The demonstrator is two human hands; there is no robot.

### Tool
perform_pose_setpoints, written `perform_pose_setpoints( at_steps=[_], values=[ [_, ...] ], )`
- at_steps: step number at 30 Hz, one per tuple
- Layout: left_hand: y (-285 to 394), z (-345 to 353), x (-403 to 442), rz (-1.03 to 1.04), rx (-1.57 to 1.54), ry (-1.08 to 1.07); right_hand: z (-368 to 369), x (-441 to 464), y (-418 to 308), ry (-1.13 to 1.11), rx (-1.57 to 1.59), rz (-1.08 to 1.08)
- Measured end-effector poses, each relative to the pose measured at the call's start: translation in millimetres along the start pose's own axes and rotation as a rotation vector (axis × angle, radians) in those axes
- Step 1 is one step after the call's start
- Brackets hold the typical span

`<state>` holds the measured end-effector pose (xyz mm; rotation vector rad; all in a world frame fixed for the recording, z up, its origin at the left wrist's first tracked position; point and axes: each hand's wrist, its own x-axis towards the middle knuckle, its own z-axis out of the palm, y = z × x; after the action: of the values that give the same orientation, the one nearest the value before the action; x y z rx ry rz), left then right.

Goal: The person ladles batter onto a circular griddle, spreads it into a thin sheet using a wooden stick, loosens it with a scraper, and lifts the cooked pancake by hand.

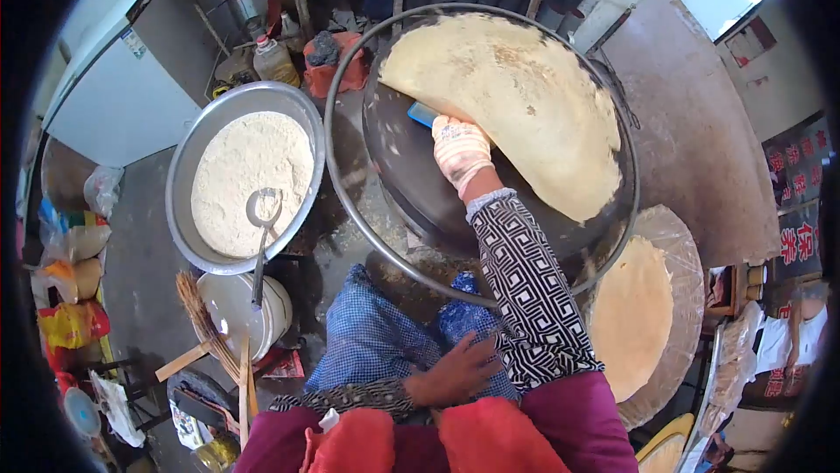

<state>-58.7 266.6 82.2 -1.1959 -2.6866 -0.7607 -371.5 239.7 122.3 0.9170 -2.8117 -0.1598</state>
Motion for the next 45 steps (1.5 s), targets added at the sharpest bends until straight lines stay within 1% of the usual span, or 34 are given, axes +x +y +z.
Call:
perform_pose_setpoints(
  at_steps=[2,4,6,8,9,11,12,14,15,16,18,20,21,22,23,24,25,26,27,28,30,32,33,35,36,37,38,39,40,42,43,45],
  values=[
    [-2.4,-18.4,-17.3,-0.119,-0.390,0.163,-6.3,3.6,-0.5,-0.014,0.049,0.039],
    [-26.7,-13.9,-50.7,-0.386,-0.458,0.399,-7.8,4.0,0.6,0.030,0.002,0.042],
    [-55.8,-37.7,-81.5,-0.395,-0.329,0.450,0.1,11.2,2.9,0.018,0.015,0.057],
    [-71.1,-69.2,-95.5,-0.550,-0.197,0.404,2.4,13.9,2.7,0.026,-0.002,0.056],
    [-76.4,-76.7,-103.7,-0.550,-0.196,0.405,2.5,14.6,3.3,0.028,-0.002,0.055],
    [-82.9,-85.6,-113.5,-0.694,-0.174,0.392,2.8,15.7,4.9,0.050,0.036,0.048],
    [-81.4,-87.7,-111.5,-0.692,-0.173,0.393,2.4,16.9,5.1,0.052,0.036,0.049],
    [-76.9,-88.1,-107.3,-0.805,-0.145,0.553,4.4,20.6,6.1,0.037,0.057,0.028],
    [-78.8,-84.7,-111.9,-0.785,-0.164,0.521,6.6,20.2,6.0,0.040,0.055,0.028],
    [-82.3,-86.2,-109.9,-0.780,-0.163,0.526,9.9,18.6,5.2,0.141,-0.075,-0.046],
    [-84.3,-90.3,-106.4,-0.750,-0.087,0.554,24.4,22.8,6.5,0.239,-0.205,-0.120],
    [-98.3,-95.3,-110.3,-0.758,-0.051,0.553,35.5,35.1,9.1,0.126,-0.153,-0.086],
    [-106.3,-102.6,-107.4,-0.757,0.015,0.557,25.7,32.1,7.2,0.155,-0.242,-0.129],
    [-114.7,-110.9,-104.3,-0.755,0.082,0.557,16.3,34.8,7.9,0.157,-0.240,-0.122],
    [-128.2,-115.2,-104.4,-0.799,0.103,0.543,8.0,37.7,9.3,0.070,-0.111,-0.038],
    [-141.9,-123.8,-99.1,-0.795,0.137,0.564,5.0,39.6,10.4,-0.016,0.020,0.045],
    [-161.8,-131.3,-96.0,-0.744,0.224,0.552,7.2,37.8,9.7,0.031,-0.016,0.057],
    [-184.7,-136.0,-92.3,-0.727,0.292,0.560,10.4,37.4,11.6,0.030,-0.011,0.061],
    [-204.7,-144.0,-85.3,-0.739,0.288,0.558,12.7,36.2,13.9,0.108,-0.059,0.037],
    [-228.0,-159.0,-65.1,-0.695,0.308,0.562,19.3,35.1,14.2,0.186,-0.102,0.017],
    [-268.9,-179.8,-26.3,-0.634,0.346,0.560,4.2,33.1,14.9,0.161,-0.070,0.056],
    [-300.9,-187.7,5.2,-0.601,0.381,0.556,4.6,37.8,22.3,0.002,0.024,0.105],
    [-313.3,-191.4,22.5,-0.586,0.394,0.565,-5.3,36.1,24.5,-0.029,0.085,0.141],
    [-333.0,-200.1,58.2,-0.593,0.484,0.576,-12.9,35.1,30.5,-0.044,0.084,0.160],
    [-338.5,-206.1,75.6,-0.587,0.485,0.574,-14.1,34.5,34.9,-0.061,0.081,0.173],
    [-343.2,-213.3,91.7,-0.501,0.510,0.557,-10.3,35.0,40.8,-0.058,0.083,0.181],
    [-341.7,-219.6,106.9,-0.414,0.536,0.538,-3.0,36.5,48.3,-0.007,0.065,0.196],
    [-331.2,-225.4,117.3,-0.365,0.534,0.568,-2.9,34.8,49.8,0.044,0.049,0.210],
    [-327.2,-230.5,129.4,-0.358,0.538,0.560,-1.1,35.2,58.8,0.047,0.057,0.217],
    [-315.8,-242.6,150.0,-0.225,0.512,0.401,-5.5,34.4,75.1,-0.035,0.168,0.265],
    [-304.6,-243.3,160.7,-0.153,0.463,0.447,10.8,34.8,83.9,0.092,0.095,0.265],
    [-269.6,-243.2,178.0,-0.106,0.471,0.461,46.7,36.6,112.6,0.318,-0.034,0.388]
  ],
)
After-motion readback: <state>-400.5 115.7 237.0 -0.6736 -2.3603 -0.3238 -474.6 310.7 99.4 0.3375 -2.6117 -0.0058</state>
